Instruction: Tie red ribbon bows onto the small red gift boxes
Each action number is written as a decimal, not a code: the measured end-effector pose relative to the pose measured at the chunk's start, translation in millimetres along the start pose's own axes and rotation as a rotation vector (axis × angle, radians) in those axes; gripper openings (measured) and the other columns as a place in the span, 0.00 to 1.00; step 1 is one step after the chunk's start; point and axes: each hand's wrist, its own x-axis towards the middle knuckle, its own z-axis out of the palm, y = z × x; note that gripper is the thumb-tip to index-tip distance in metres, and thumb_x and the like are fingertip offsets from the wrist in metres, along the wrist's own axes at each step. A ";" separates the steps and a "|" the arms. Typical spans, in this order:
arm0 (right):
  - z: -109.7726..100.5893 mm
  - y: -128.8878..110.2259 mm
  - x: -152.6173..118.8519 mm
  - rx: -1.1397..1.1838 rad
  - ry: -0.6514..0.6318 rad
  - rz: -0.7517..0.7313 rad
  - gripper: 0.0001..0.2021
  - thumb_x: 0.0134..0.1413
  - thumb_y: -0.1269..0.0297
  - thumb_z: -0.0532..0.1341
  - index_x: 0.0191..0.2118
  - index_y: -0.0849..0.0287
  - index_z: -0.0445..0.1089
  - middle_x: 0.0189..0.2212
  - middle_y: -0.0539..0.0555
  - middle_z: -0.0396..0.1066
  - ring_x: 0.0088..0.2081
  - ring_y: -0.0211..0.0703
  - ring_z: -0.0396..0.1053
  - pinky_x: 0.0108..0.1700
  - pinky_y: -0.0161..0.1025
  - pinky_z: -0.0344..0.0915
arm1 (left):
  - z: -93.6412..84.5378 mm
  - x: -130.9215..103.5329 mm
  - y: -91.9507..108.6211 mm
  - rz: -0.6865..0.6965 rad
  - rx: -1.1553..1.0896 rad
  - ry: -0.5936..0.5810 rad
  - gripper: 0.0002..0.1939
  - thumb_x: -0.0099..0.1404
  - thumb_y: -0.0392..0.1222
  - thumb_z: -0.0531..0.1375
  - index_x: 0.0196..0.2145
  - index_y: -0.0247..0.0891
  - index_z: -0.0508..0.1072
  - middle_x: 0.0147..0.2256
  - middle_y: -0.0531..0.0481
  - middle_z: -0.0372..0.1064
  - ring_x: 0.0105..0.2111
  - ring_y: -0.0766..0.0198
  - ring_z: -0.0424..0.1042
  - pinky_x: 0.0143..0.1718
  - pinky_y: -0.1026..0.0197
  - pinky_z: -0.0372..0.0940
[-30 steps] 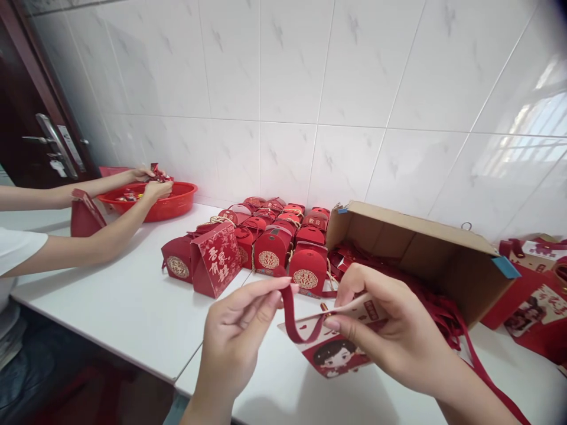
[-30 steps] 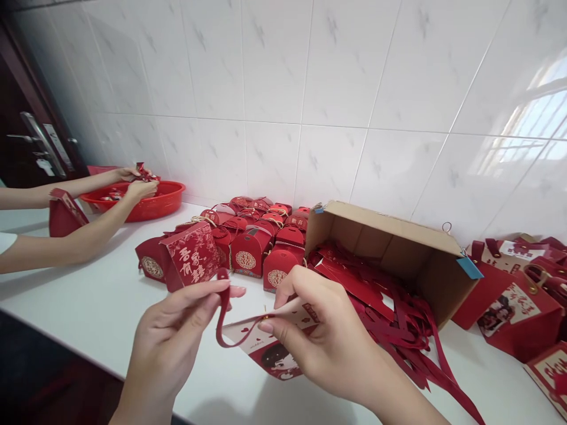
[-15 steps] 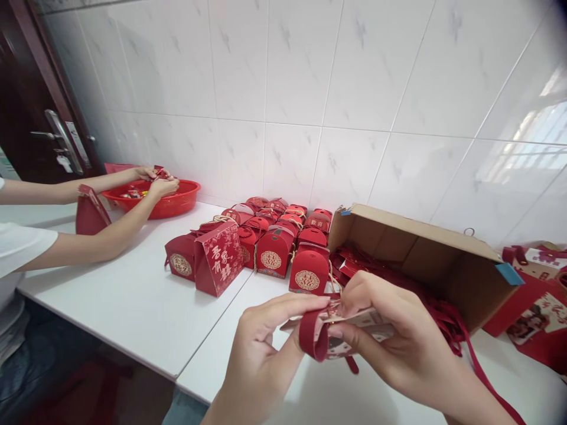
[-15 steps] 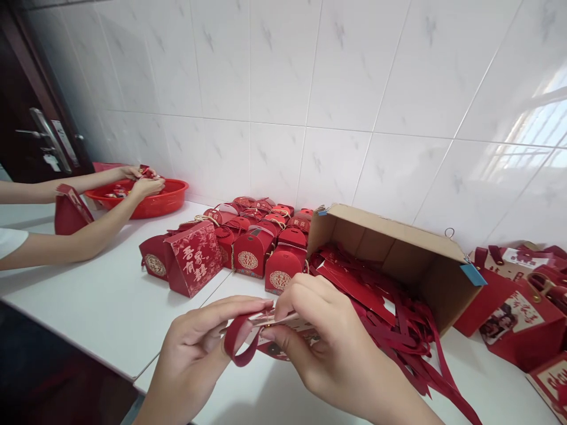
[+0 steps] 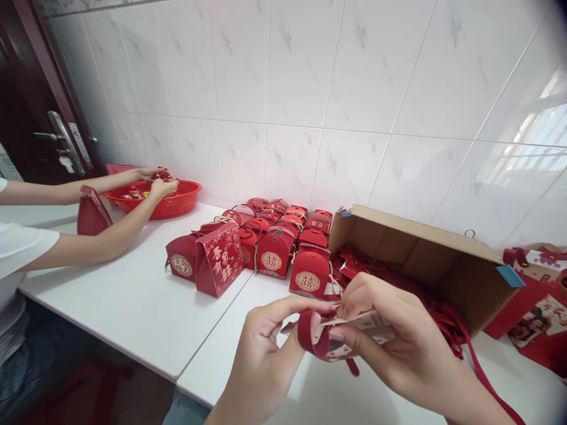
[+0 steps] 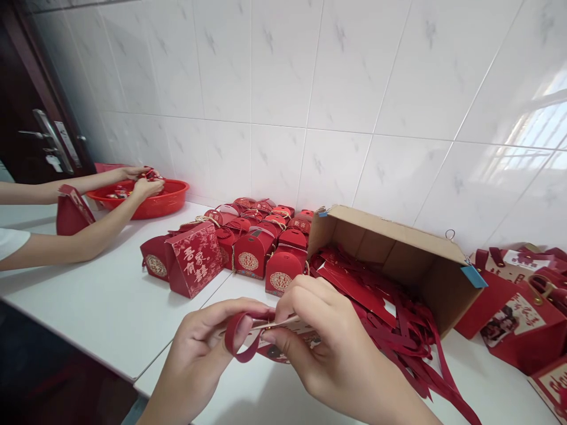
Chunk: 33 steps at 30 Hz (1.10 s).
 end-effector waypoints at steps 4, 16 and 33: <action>-1.0 -0.9 1.8 0.027 -0.009 -0.024 0.08 0.54 0.76 0.61 0.33 0.56 0.62 0.29 0.50 0.65 0.30 0.35 0.64 0.29 0.32 0.62 | 0.9 1.5 -1.1 0.023 -0.097 -0.063 0.08 0.61 0.47 0.61 0.34 0.41 0.78 0.33 0.48 0.73 0.33 0.61 0.72 0.34 0.63 0.69; -2.7 -5.9 5.1 -0.051 0.078 -0.251 0.13 0.49 0.84 0.57 0.34 0.57 0.66 0.29 0.52 0.69 0.30 0.38 0.65 0.33 0.38 0.62 | -5.6 -6.4 -3.1 0.340 0.026 -0.105 0.10 0.60 0.35 0.61 0.38 0.49 0.76 0.40 0.47 0.67 0.51 0.53 0.64 0.53 0.48 0.63; 3.4 -0.2 5.0 -0.020 0.090 -0.176 0.09 0.53 0.79 0.59 0.35 0.56 0.63 0.29 0.52 0.69 0.31 0.38 0.65 0.32 0.38 0.63 | 4.4 -2.2 -7.8 0.287 -0.247 0.006 0.17 0.59 0.34 0.64 0.41 0.47 0.62 0.34 0.53 0.71 0.41 0.63 0.70 0.43 0.61 0.68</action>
